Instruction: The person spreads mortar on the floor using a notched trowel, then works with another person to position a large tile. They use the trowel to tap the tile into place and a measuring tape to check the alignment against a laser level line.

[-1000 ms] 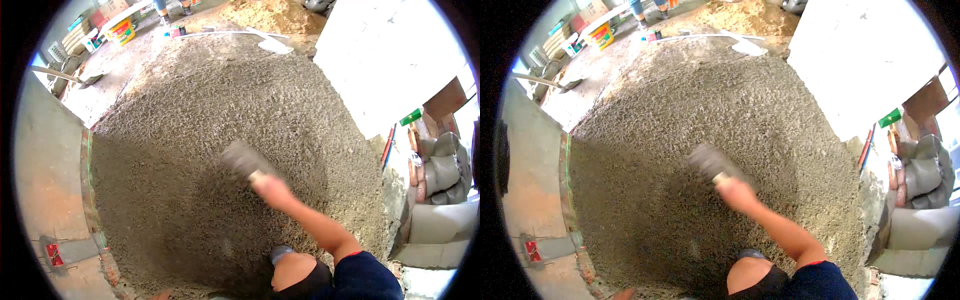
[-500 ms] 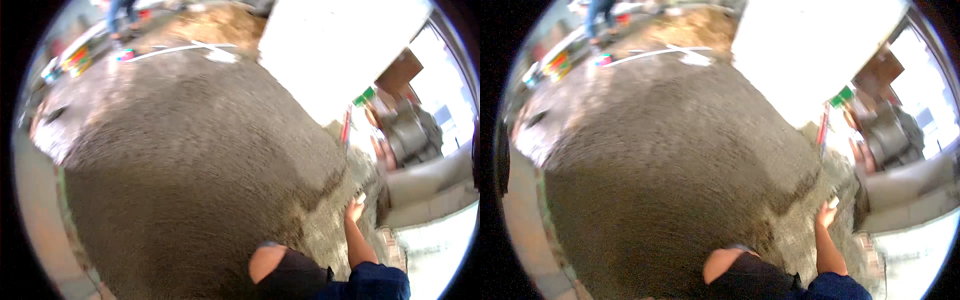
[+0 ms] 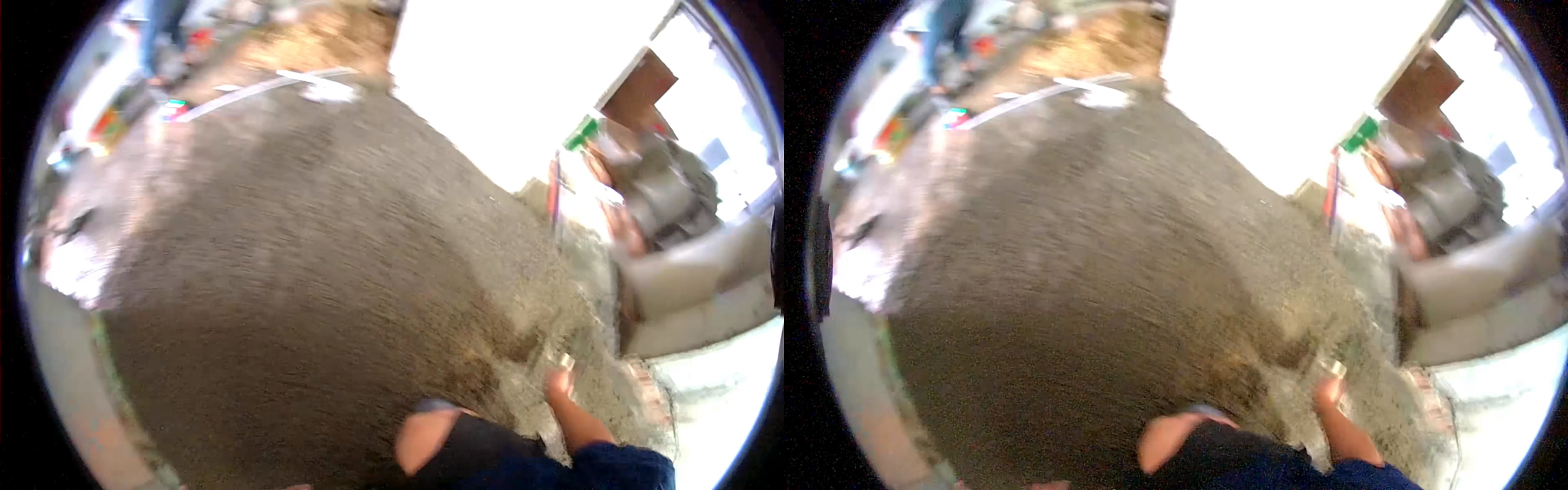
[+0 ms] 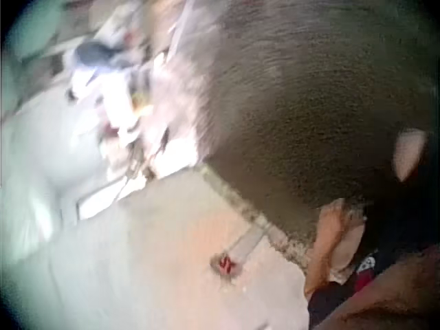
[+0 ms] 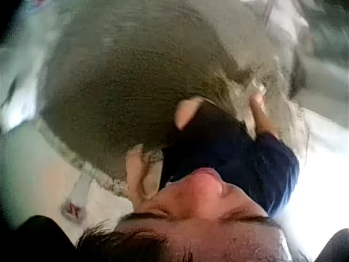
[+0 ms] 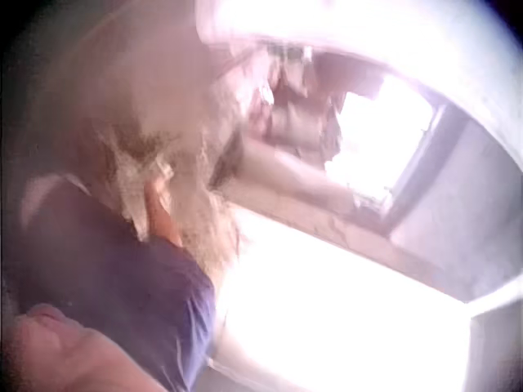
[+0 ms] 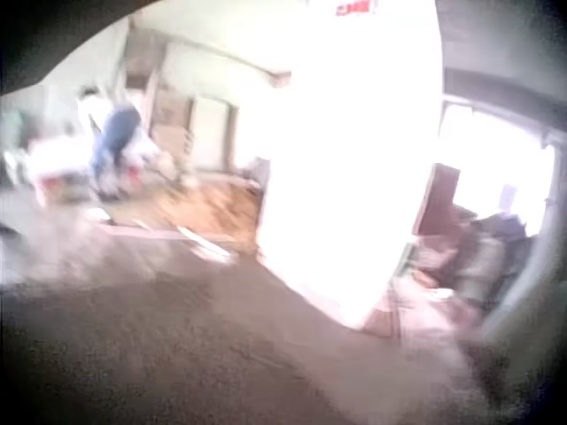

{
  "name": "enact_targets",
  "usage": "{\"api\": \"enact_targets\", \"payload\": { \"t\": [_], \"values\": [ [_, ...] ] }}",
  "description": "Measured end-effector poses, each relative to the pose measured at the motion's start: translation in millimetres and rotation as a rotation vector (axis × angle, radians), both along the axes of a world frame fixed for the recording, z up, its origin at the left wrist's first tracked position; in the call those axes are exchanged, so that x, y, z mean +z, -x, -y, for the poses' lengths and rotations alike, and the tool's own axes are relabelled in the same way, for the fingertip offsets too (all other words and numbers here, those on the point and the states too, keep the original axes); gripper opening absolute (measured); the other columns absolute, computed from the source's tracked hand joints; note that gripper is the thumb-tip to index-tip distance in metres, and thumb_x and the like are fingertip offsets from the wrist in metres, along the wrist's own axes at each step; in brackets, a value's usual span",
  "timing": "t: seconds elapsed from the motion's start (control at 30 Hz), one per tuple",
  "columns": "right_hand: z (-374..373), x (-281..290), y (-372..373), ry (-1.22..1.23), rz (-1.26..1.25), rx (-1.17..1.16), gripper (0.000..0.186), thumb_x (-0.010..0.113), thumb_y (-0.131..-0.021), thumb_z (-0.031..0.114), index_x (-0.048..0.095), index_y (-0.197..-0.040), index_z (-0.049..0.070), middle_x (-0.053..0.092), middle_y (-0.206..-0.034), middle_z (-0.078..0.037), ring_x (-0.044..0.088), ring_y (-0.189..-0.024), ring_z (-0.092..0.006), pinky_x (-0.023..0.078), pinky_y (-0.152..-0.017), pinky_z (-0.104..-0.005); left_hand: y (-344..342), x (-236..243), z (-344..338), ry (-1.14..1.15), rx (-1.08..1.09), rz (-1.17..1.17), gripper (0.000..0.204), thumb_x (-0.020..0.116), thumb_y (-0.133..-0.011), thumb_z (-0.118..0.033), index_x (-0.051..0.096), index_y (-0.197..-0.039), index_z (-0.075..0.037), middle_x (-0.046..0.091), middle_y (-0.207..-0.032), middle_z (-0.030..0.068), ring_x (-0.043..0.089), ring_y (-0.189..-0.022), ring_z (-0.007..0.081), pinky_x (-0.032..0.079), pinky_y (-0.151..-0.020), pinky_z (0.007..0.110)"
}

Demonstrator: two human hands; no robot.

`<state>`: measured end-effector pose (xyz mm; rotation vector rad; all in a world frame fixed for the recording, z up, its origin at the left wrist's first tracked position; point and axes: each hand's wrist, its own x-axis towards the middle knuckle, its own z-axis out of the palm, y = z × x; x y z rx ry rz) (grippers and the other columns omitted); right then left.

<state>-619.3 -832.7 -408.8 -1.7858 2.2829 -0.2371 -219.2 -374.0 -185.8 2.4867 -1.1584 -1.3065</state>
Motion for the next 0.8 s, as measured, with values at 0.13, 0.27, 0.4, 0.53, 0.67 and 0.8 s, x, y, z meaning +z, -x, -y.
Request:
{"api": "enact_targets", "payload": {
  "t": [0.13,0.27,0.4,0.53,0.67,0.8],
  "values": [
    [35,66,-88,-0.485,1.092,-0.502,0.045,0.049,-0.088,0.044,0.056,-0.112,0.007,0.062,-0.093,-0.011,0.058,-0.085,-0.0286,0.047,-0.074,-0.0438,-1,1,-12,0.100,0.145,0.206,0.046,0.053,-0.090,-0.035,0.053,-0.117,0.003,0.058,-0.113,0.0220,0.052,-0.104,0.0389,0.040,-0.092,0.047],
    [9,156,-178,-0.678,0.861,0.126,0.044,0.046,-0.092,0.043,0.059,-0.115,0.007,0.060,-0.103,-0.013,0.057,-0.093,-0.0299,0.045,-0.080,-0.0446,0,0,-10,0.063,0.005,0.085,0.045,0.052,-0.091,-0.038,0.055,-0.110,0.002,0.059,-0.104,0.0195,0.053,-0.101,0.0354,0.037,-0.094,0.045],
    [-67,243,-242,-0.595,0.405,1.086,0.036,0.049,-0.093,0.031,0.060,-0.113,0.003,0.061,-0.111,-0.019,0.057,-0.103,-0.0372,0.045,-0.085,-0.0458,-3,-1,-10,0.110,-0.024,0.013,0.045,0.052,-0.090,-0.040,0.056,-0.106,0.003,0.060,-0.100,0.0181,0.054,-0.097,0.0337,0.038,-0.091,0.045],
    [-136,295,-299,-0.430,0.673,2.064,0.023,0.055,-0.087,0.015,0.061,-0.103,-0.002,0.063,-0.103,-0.017,0.059,-0.099,-0.0366,0.046,-0.083,-0.0461,-10,-6,-24,0.177,-0.109,0.037,0.045,0.052,-0.090,-0.040,0.057,-0.102,0.002,0.060,-0.095,0.0169,0.056,-0.093,0.0325,0.039,-0.087,0.046],
    [-171,314,-321,-0.359,0.541,2.039,0.015,0.058,-0.083,0.006,0.064,-0.093,-0.002,0.063,-0.101,-0.018,0.059,-0.099,-0.0363,0.046,-0.085,-0.0462,-12,-15,-48,0.201,-0.094,0.022,0.045,0.051,-0.091,-0.041,0.058,-0.101,0.002,0.061,-0.090,0.0172,0.057,-0.090,0.0325,0.040,-0.085,0.047],
    [-173,314,-328,-0.421,0.534,2.115,0.014,0.057,-0.084,0.007,0.065,-0.090,-0.003,0.062,-0.101,-0.019,0.059,-0.099,-0.0371,0.046,-0.085,-0.0477,-5,-11,-62,0.234,-0.023,-0.053,0.046,0.051,-0.090,-0.042,0.060,-0.098,0.002,0.062,-0.090,0.0172,0.058,-0.088,0.0326,0.042,-0.083,0.046]
  ]
}}
